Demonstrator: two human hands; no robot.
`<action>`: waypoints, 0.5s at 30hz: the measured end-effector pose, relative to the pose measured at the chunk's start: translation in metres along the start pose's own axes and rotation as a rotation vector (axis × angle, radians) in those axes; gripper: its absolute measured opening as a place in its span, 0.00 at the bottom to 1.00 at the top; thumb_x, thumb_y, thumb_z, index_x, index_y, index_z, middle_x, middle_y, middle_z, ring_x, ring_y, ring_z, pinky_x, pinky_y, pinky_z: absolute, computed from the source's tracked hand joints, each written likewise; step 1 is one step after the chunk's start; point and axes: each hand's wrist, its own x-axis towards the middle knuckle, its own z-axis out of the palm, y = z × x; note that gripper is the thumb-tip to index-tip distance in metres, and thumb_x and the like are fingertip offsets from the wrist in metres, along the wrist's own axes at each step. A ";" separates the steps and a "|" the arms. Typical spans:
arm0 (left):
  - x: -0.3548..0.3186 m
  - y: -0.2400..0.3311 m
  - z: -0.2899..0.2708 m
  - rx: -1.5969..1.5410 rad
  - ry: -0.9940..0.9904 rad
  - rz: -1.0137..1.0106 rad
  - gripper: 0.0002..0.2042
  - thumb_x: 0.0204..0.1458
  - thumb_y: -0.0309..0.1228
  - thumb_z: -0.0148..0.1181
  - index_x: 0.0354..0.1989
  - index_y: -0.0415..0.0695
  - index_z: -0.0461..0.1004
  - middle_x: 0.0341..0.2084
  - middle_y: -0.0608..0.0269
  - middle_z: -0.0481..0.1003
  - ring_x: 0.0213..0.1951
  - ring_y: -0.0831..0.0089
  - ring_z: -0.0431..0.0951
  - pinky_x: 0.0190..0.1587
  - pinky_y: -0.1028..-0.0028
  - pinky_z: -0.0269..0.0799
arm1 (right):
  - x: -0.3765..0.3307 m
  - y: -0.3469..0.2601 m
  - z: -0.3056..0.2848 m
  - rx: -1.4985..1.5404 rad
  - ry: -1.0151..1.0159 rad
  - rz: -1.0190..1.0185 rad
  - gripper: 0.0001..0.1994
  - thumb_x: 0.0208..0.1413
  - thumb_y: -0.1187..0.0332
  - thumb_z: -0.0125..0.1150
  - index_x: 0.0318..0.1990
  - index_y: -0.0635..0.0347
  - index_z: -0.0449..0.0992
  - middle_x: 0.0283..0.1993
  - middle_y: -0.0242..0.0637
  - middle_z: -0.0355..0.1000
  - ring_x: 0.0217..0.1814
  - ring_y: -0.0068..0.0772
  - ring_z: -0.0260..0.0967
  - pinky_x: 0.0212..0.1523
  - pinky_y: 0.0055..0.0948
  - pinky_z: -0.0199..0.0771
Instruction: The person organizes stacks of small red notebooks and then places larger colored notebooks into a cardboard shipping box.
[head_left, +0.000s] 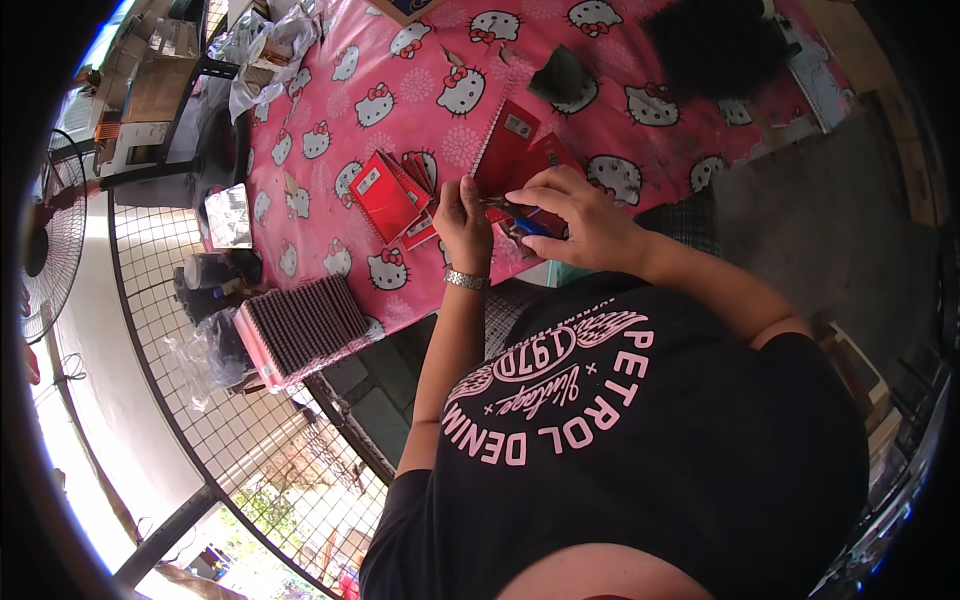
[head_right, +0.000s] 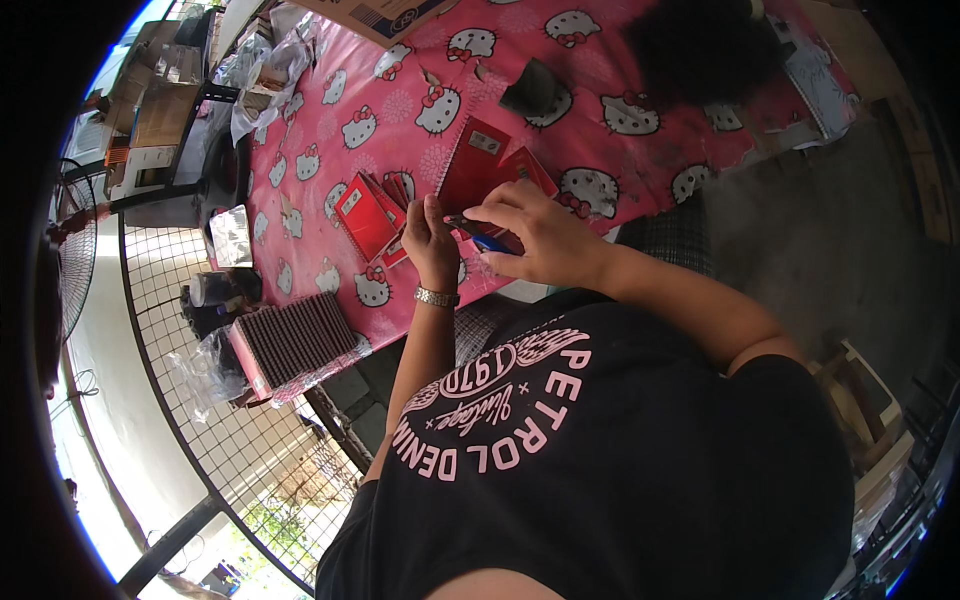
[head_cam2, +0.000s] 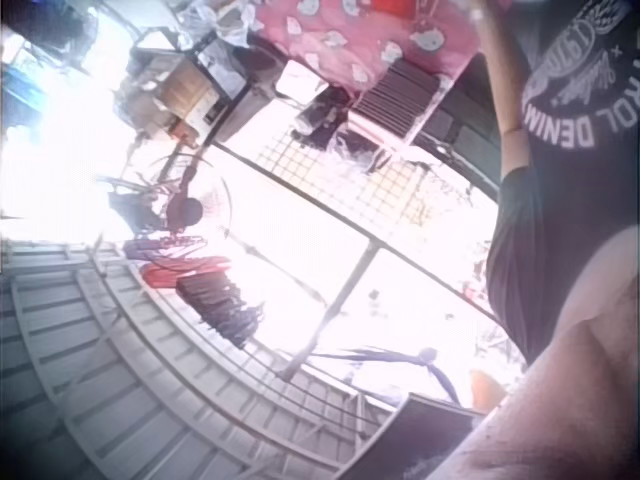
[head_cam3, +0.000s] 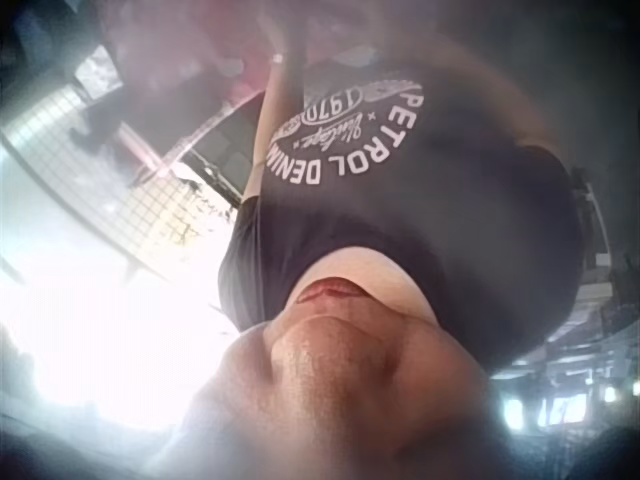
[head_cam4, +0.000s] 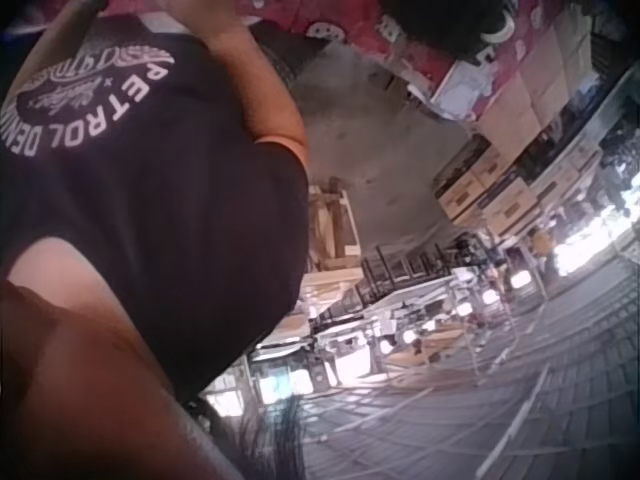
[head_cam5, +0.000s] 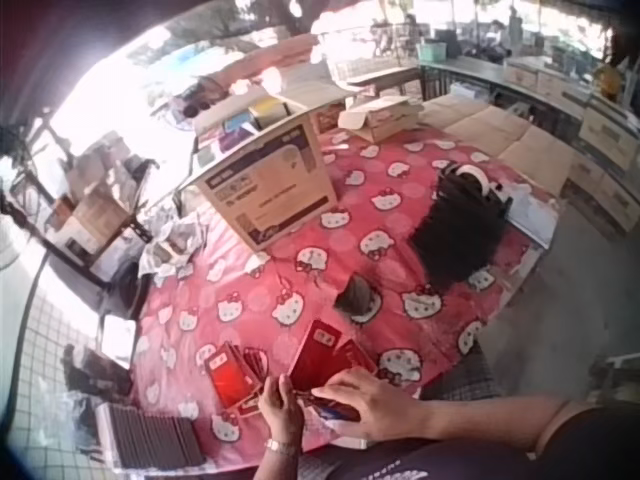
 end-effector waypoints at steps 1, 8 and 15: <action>-0.002 0.002 0.001 0.010 0.022 0.008 0.11 0.63 0.37 0.56 0.35 0.40 0.71 0.21 0.60 0.75 0.22 0.76 0.71 0.26 0.73 0.68 | 0.000 0.001 0.001 -0.007 0.008 -0.005 0.26 0.44 0.69 0.69 0.55 0.58 0.73 0.50 0.40 0.67 0.53 0.42 0.66 0.55 0.38 0.70; -0.001 -0.014 -0.011 0.182 -0.040 0.188 0.07 0.59 0.31 0.59 0.36 0.39 0.71 0.24 0.56 0.74 0.25 0.67 0.76 0.26 0.70 0.69 | 0.014 0.001 0.015 -0.088 0.039 -0.067 0.25 0.45 0.67 0.68 0.53 0.60 0.74 0.47 0.40 0.68 0.50 0.42 0.66 0.54 0.39 0.68; -0.003 0.001 0.004 0.056 0.137 0.240 0.06 0.56 0.25 0.61 0.39 0.39 0.72 0.25 0.57 0.76 0.28 0.67 0.79 0.31 0.73 0.73 | 0.017 0.005 0.012 -0.142 0.059 -0.095 0.24 0.44 0.65 0.68 0.52 0.59 0.75 0.46 0.39 0.69 0.50 0.43 0.66 0.55 0.41 0.67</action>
